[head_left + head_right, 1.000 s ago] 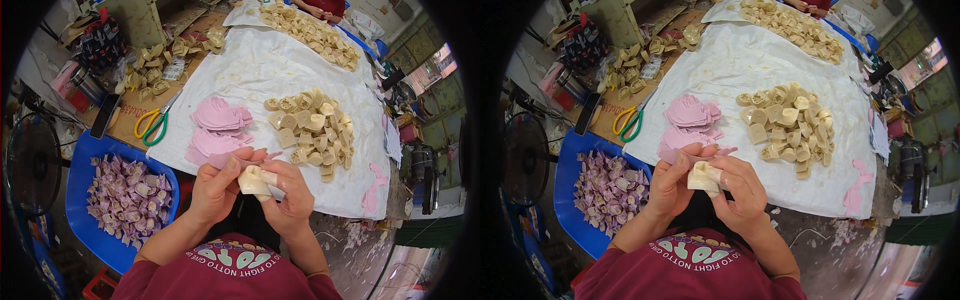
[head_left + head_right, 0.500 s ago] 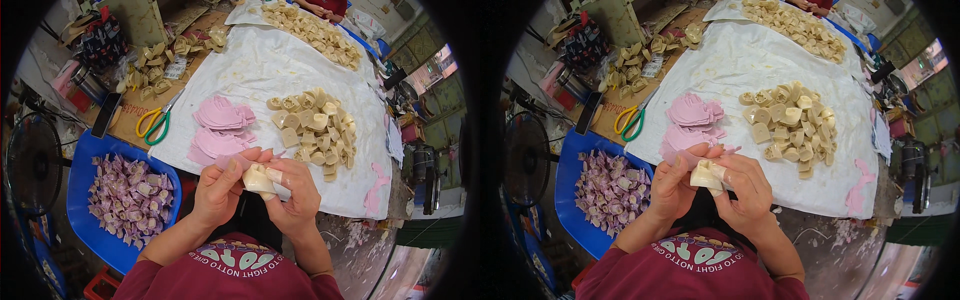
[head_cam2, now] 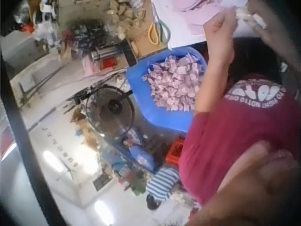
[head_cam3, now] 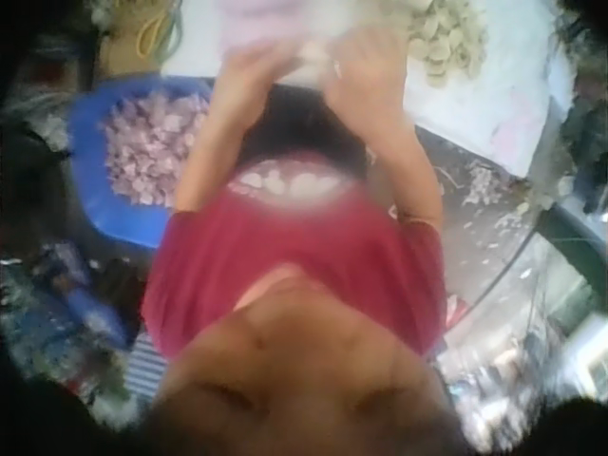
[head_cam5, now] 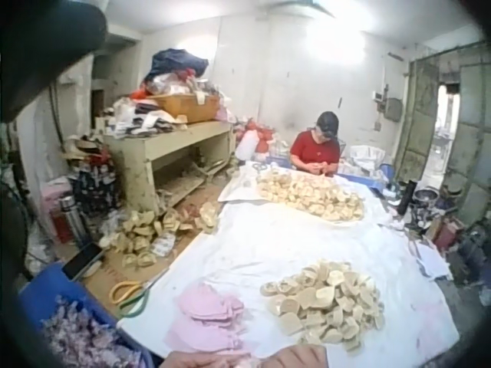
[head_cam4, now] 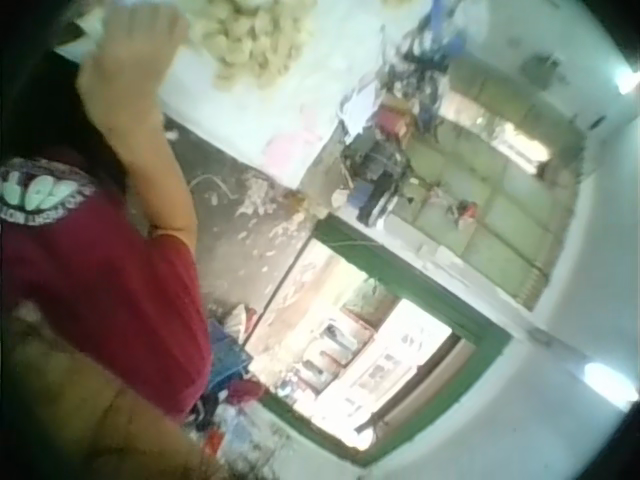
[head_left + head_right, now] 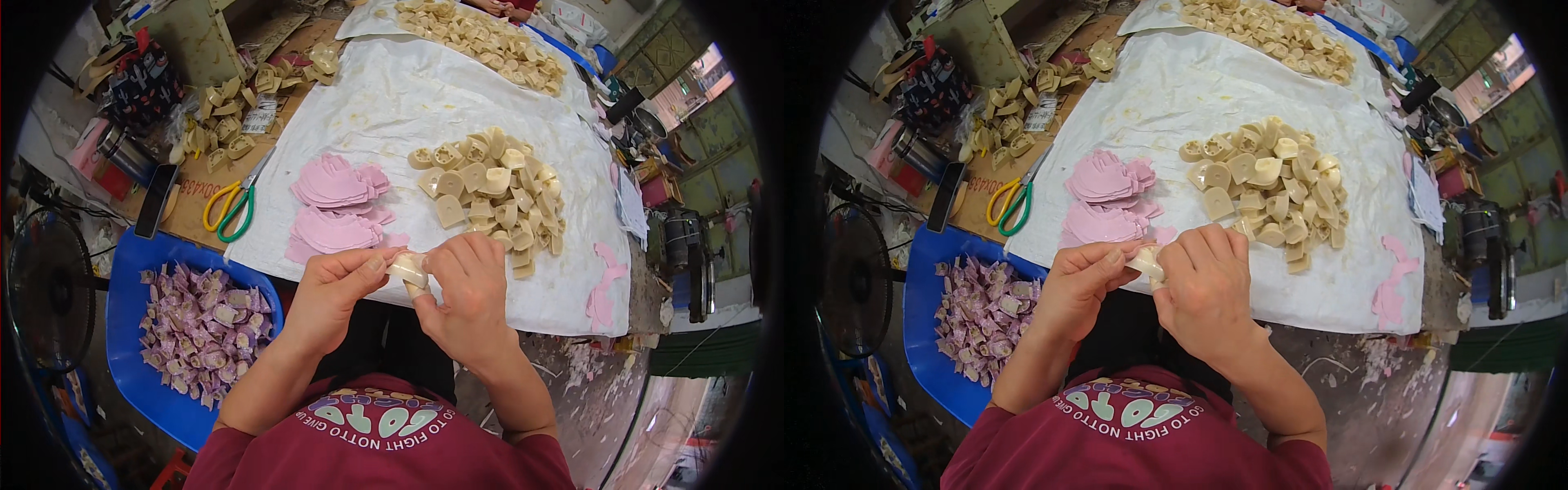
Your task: The person wraps small, beige, heart-shaped items with pink wrappers by hand. They pick up a wrapper and an item, fold the wrapper around the item, and place the finished product into a blue bin. The process is repeated continuously throughout the video.
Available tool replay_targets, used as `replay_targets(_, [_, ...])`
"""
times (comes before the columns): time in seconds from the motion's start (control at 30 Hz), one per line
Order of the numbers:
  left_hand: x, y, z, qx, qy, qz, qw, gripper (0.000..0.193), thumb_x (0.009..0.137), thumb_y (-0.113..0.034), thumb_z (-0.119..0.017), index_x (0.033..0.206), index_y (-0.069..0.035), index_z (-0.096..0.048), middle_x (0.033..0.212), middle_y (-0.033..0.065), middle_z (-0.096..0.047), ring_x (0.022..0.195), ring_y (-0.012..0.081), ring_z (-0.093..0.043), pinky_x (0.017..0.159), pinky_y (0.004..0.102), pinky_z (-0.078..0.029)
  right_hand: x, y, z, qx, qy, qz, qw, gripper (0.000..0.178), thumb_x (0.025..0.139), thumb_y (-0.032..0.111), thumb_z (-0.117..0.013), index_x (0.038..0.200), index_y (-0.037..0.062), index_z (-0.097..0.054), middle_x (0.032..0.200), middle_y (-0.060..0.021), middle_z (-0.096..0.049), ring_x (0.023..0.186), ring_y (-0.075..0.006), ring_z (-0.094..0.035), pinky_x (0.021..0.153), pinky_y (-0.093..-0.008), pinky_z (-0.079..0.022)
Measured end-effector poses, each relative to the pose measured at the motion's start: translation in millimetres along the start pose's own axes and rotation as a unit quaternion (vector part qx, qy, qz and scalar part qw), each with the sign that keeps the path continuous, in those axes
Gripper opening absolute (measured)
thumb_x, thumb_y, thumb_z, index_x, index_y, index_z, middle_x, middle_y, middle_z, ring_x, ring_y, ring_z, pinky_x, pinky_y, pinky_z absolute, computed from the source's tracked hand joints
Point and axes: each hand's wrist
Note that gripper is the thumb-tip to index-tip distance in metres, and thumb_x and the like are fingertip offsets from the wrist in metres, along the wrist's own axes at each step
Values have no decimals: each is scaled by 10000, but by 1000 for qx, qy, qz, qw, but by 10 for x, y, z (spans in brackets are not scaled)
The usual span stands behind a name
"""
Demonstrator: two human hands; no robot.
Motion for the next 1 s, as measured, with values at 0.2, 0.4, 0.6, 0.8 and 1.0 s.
replay_targets(0.2, [14, 164, 51, 186, 31, -32, 981, 286, 961, -172, -580, 1134, 44, -650, 1035, 74, -685, 890, 87, -611, 808, 247, -490, -63, -147, -147, 9, 39, -16, 999, 242, 588, 35, -668, 793, 53, -541, 796, -105, -511, 805, -298, -506, 752, -411, -362])
replay_targets(0.4, [194, -52, 144, 27, 81, 42, 995, 346, 892, -29, -632, 1227, 37, -575, 940, 66, -692, 830, 101, -621, 769, 248, -492, -29, -206, -63, 67, -6, 55, 996, 247, 587, 11, -657, 805, 41, -544, 818, -113, -549, 804, -302, -527, 737, -407, -377])
replay_targets(0.6, [260, -317, 84, 332, 178, -33, 926, 500, 888, -2, -595, 1371, -45, -474, 961, 67, -673, 895, 98, -611, 792, 243, -491, -12, -203, -115, 83, 25, 53, 995, 251, 594, 2, -655, 815, 38, -541, 800, -107, -547, 791, -295, -522, 738, -409, -381])
replay_targets(0.8, [400, -171, 200, 182, 174, 2, 968, 409, 896, -48, -610, 1300, -26, -555, 1055, 120, -662, 1010, 151, -610, 873, 282, -479, -161, -246, -251, 268, 46, -184, 945, 192, 695, 63, -721, 855, 36, -619, 787, -56, -595, 794, -201, -572, 729, -342, -446])
replay_targets(1.0, [342, 13, 298, 30, 202, -66, 977, 213, 909, -91, -593, 1086, -22, -688, 1178, 155, -630, 1123, 224, -574, 979, 366, -429, -152, -177, -226, 446, 21, -282, 849, 190, 741, 87, -744, 884, 11, -645, 862, -23, -662, 816, -84, -588, 742, -249, -477])
Point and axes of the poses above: each hand's wrist, its own x-axis towards the middle knuckle, its own z-axis out of the back of the hand, y = z × x
